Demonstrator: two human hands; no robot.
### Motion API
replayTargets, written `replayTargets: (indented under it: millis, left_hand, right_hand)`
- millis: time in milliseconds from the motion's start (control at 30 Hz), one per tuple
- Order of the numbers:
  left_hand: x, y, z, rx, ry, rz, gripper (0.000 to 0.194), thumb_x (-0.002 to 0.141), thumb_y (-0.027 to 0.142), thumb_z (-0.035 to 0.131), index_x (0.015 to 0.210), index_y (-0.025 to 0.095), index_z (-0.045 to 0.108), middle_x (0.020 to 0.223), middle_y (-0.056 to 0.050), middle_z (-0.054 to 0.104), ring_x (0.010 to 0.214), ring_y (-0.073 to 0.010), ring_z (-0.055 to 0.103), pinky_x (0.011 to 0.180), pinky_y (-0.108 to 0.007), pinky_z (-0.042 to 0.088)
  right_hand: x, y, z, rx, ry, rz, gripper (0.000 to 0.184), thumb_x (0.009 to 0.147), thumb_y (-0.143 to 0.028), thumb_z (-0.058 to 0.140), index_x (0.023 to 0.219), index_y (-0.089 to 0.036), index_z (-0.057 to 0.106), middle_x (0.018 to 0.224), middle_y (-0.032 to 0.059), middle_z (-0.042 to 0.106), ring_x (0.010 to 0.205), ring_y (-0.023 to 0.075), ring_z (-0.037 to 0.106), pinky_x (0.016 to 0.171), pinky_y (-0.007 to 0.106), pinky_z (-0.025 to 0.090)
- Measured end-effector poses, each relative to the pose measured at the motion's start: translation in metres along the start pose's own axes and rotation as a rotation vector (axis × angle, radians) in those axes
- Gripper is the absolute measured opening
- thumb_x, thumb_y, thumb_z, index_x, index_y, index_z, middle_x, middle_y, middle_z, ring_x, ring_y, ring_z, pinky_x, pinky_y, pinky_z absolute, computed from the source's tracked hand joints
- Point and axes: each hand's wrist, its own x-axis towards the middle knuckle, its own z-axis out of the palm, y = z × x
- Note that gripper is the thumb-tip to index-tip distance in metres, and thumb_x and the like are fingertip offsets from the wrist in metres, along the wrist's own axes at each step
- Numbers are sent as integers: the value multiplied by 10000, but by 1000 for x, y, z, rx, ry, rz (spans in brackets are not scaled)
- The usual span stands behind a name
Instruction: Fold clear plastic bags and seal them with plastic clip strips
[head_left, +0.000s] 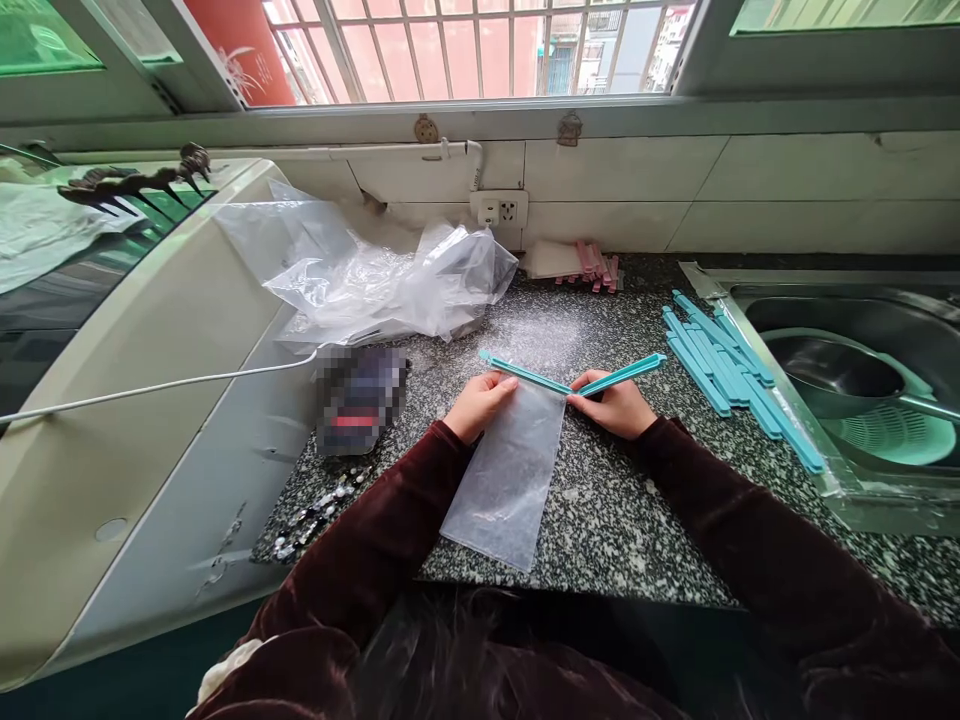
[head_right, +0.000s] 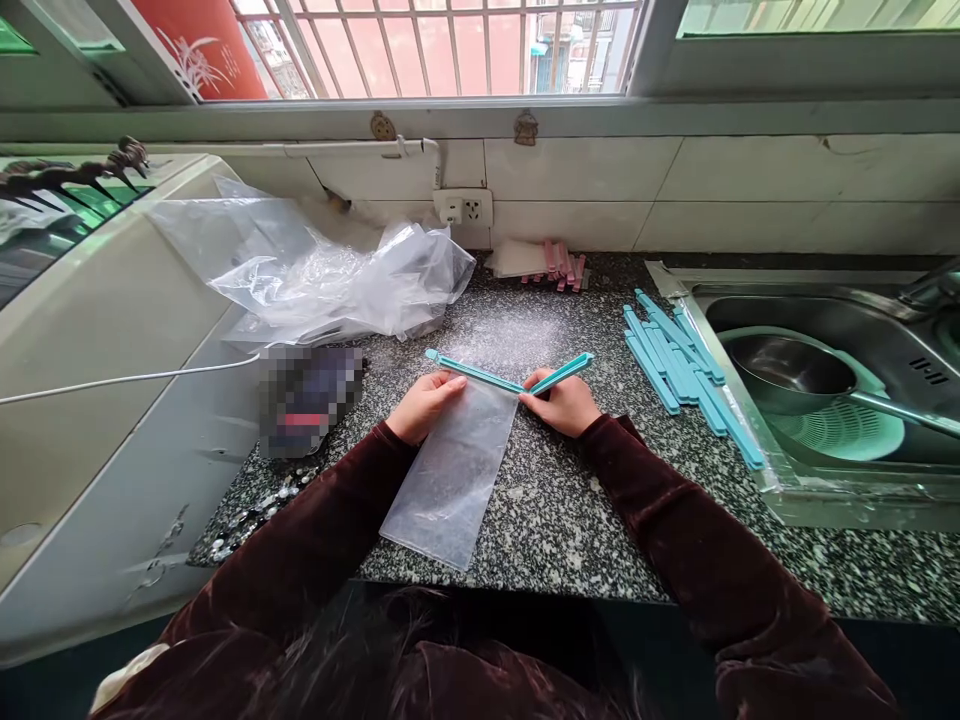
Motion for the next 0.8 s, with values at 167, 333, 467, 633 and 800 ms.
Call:
replayTargets:
  millis: [167,333,467,633,800]
  left_hand:
    - [-2,3,2,-57,8,-8,324,538,384,735,601,130,544,501,43,496,446,-55,400,449,-184,282]
    - [-4,4,4,-111,-22,17,307,548,372,734,668,132,585,528,41,523,462,-58,419,458,-181,302]
    - [-5,4,5,-117,-68,59,308,578,389,732,714,137,620,534,39,532,477,-64,429,468,-183,314]
    - [-6,5,6,-155,-84,68,341,568,411,744,746,131,663,558,30,558,492,-64,432,490,-191,321]
    - [-4,5,5,-158,-36,-2,346,544,413,754,687,110,663,531,17,565,471,-66,434,473,-194,306]
  right_hand:
    - [1,-1,-5,-46,115,11,182,714,-377,596,715,-198,627,561,4,607,490,126,520,488,242,394]
    - [6,11,-17,-224,365,75,210,706,-418,603,681,-212,633,501,4,575,464,144,509,473,257,358]
    - [7,15,-16,-265,294,24,173,708,-392,601,685,-222,627,552,15,607,507,162,539,494,270,370]
    - [6,6,-11,-154,109,-158,122,714,-332,575,663,-221,572,672,41,642,635,183,577,592,297,438]
    - [3,-2,-15,-45,128,-184,141,739,-357,570,699,-222,564,698,46,637,665,191,580,632,324,464]
